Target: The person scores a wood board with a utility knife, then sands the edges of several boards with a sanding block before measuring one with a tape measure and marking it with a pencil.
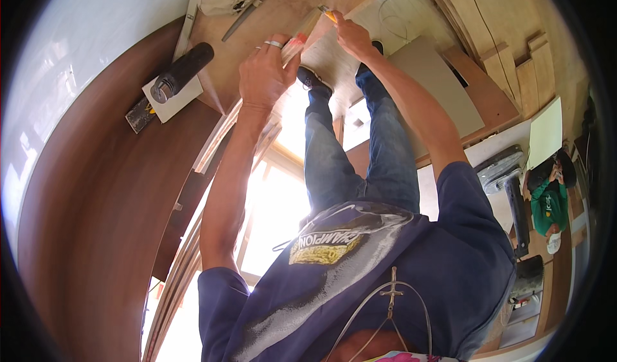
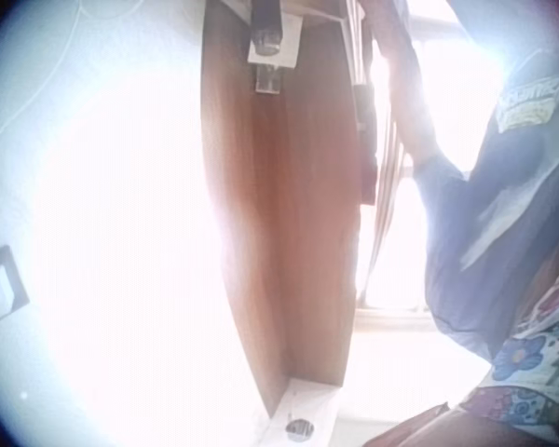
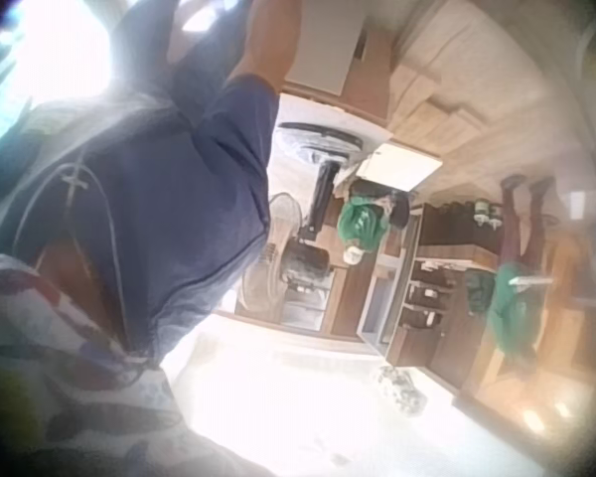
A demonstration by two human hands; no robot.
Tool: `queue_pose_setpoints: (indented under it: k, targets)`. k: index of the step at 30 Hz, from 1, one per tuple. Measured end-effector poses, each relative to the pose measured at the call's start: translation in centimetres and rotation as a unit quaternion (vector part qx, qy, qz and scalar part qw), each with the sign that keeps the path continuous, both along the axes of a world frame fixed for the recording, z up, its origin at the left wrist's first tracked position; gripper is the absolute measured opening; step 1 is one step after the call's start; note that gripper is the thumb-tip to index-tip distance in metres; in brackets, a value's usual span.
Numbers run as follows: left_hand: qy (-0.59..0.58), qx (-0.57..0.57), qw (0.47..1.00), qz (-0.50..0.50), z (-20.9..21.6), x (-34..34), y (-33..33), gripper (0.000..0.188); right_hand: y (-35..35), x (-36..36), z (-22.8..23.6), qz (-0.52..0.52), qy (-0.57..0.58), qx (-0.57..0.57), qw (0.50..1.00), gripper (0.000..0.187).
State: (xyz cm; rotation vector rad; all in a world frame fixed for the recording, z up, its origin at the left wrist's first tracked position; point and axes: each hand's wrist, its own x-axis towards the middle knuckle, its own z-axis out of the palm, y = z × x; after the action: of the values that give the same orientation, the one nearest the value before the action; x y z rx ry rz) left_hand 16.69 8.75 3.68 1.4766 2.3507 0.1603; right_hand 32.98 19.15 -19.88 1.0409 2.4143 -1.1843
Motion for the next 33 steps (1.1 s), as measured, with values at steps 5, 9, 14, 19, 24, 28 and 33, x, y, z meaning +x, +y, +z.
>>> queue_pose_setpoints:
  k: [5,9,14,19,24,28,33]
  targets:
    - [0.007,-0.001,1.0,0.002,0.0,-0.2,-0.1,0.033,0.1,-0.6,0.7,0.027,-0.023,0.009,0.999,0.052]
    - [0.01,0.042,0.999,0.001,0.0,-0.1,0.0,0.028,0.4,-0.6,0.6,0.047,-0.03,0.021,0.998,0.049]
    - [0.011,0.054,0.998,-0.002,0.1,0.0,0.2,0.028,0.2,-0.4,0.2,0.041,-0.027,0.027,0.998,0.038]
    - [0.017,0.039,0.999,0.0,0.0,0.0,-0.1,0.028,0.1,-0.3,0.3,0.036,-0.028,0.013,0.999,0.032]
    - [0.015,0.045,0.999,-0.001,-0.1,0.1,-0.1,0.028,-0.1,0.4,0.3,0.031,-0.032,0.011,0.999,0.034]
    - [0.007,0.023,1.0,0.001,-0.1,0.3,0.0,0.03,-0.2,0.8,0.1,0.029,-0.025,0.021,0.999,0.037]
    - [0.006,0.047,0.999,0.0,-0.2,0.1,0.0,0.028,-0.7,1.3,-0.1,0.021,-0.016,0.017,1.0,0.034]
